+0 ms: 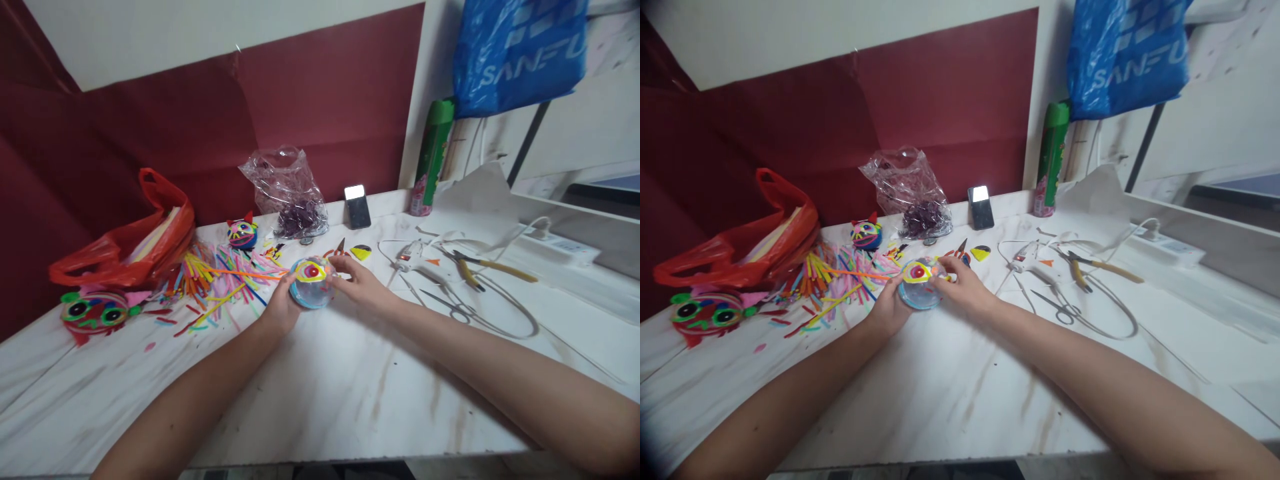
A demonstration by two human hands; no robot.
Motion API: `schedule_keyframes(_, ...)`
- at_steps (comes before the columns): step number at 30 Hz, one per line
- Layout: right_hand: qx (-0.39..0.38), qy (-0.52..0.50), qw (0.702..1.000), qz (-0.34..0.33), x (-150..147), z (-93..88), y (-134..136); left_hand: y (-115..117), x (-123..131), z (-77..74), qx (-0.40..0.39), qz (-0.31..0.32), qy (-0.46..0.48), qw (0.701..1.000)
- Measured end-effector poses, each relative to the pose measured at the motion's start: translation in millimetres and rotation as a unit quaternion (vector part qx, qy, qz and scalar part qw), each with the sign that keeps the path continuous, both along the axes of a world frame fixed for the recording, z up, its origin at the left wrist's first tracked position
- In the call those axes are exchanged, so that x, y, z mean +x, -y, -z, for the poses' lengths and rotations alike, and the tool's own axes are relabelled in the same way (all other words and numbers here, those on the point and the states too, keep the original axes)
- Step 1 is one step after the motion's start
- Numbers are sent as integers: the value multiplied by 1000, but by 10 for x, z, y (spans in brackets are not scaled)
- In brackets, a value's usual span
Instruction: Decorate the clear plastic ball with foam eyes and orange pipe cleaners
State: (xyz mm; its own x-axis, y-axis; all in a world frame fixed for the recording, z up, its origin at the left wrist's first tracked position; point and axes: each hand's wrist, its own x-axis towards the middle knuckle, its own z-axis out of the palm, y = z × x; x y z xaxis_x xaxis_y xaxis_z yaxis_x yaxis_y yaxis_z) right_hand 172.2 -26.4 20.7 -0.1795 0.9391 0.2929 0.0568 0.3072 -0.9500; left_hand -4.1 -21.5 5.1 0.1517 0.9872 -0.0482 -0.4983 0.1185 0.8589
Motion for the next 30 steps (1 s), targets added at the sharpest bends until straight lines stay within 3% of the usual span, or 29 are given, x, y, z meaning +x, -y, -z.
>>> schedule_keyframes(7, -12, 33, 999, -23, -36, 69, 32, 68, 17, 62, 128, -132, -180, 966)
schedule_keyframes(16, -45, 50, 998, -16, -36, 116, 30, 173, 58, 33, 175, -155, -323, 917)
schedule_keyframes(30, -64, 36, 997, 11, -66, 132, 57, 206, 16, -3, 203, -115, -270, 934)
